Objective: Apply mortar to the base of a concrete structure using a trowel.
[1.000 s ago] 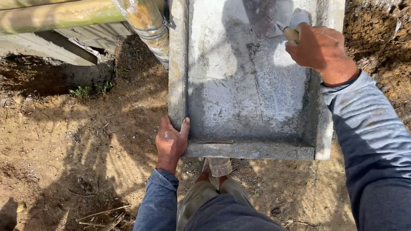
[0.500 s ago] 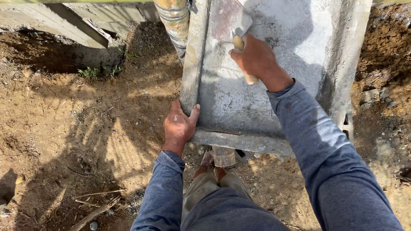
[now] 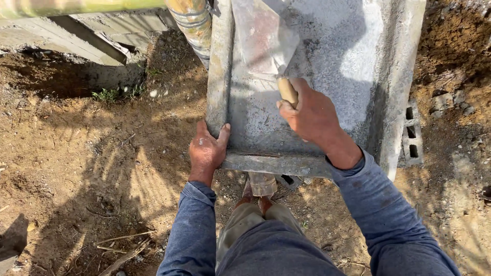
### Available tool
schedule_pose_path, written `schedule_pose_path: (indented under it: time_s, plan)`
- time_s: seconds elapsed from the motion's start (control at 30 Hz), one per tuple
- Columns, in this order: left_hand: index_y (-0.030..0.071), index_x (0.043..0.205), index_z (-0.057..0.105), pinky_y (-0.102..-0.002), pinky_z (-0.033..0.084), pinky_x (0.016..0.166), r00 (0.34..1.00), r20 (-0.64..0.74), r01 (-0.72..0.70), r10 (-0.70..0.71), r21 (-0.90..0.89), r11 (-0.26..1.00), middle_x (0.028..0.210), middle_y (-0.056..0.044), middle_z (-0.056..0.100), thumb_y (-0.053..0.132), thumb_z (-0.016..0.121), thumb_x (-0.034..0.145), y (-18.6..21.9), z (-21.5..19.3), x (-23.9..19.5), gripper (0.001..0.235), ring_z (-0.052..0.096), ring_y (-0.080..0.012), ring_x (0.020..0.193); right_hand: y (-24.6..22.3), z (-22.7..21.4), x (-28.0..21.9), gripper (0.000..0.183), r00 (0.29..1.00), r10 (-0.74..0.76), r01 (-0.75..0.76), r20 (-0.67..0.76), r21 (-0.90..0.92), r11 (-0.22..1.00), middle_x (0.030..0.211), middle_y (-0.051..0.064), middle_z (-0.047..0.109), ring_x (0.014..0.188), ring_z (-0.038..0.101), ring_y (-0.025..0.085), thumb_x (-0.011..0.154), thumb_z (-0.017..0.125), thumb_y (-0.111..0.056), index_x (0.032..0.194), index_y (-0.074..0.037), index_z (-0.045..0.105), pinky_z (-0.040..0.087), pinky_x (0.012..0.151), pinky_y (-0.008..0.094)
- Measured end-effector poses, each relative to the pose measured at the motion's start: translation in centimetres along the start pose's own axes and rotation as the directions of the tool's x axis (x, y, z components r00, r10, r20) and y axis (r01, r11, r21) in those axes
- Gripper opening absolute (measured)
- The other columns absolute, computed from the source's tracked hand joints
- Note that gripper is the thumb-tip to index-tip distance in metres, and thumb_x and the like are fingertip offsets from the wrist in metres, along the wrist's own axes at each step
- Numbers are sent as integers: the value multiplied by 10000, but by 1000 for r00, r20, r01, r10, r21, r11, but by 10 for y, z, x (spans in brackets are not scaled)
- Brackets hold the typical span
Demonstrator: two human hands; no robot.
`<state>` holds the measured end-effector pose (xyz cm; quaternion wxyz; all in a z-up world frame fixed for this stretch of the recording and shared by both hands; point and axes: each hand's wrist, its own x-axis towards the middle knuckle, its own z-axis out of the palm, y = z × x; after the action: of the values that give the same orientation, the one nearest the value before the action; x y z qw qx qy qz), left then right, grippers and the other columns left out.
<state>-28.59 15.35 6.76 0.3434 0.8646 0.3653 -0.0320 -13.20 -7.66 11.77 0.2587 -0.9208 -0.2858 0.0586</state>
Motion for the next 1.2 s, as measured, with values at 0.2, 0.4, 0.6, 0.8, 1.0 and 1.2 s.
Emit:
schedule_pose_path:
  time_s: [0.2,0.4,0.6,0.8,1.0,1.2]
  plan:
    - [20,1335,526,-488,530,980,997,20,67,-69,98,993,1124,-249,731,586,661,911,0,2,3,720,711,-426,1071,63,-4,-29,729,945,281,-240,169,940,241,1146,190,613,796,668,200,954,697,-76,1603,-61,364,585,626,382]
    - [-24,1512,374,-458,511,1015,997,35,63,-71,173,983,1269,-282,659,616,634,935,-7,6,9,900,667,-420,1160,77,5,-59,704,908,417,27,-33,999,18,1254,156,631,696,600,161,988,677,-25,1614,-41,356,514,544,316]
    - [-9,1570,295,-443,509,1023,997,27,65,-70,158,985,1312,-286,638,612,635,928,-10,8,9,955,657,-417,1183,70,-2,-88,804,829,159,-137,-536,81,987,1298,226,501,1059,653,362,990,686,-41,1658,-14,240,579,873,459]
    - [14,1491,384,-469,517,1017,998,20,62,-65,138,989,1241,-271,690,586,659,933,-10,7,6,845,681,-430,1149,94,-7,-75,736,828,533,-558,-175,-161,814,1318,324,464,926,679,459,976,625,-173,1598,12,277,584,771,533]
    - [30,1421,449,-497,520,980,1000,-23,1,1,100,995,1186,-273,706,559,688,923,-12,8,6,765,685,-458,1105,110,17,-66,725,880,465,-473,-103,-91,876,1063,290,635,899,685,459,997,620,-256,1597,11,313,561,782,555]
    - [43,1439,451,-492,523,1001,999,5,36,-37,95,995,1201,-262,711,569,689,922,-14,9,8,774,693,-439,1125,144,25,-2,707,904,248,-344,-349,-247,906,938,265,674,634,686,331,988,647,-217,1609,-45,357,575,541,461]
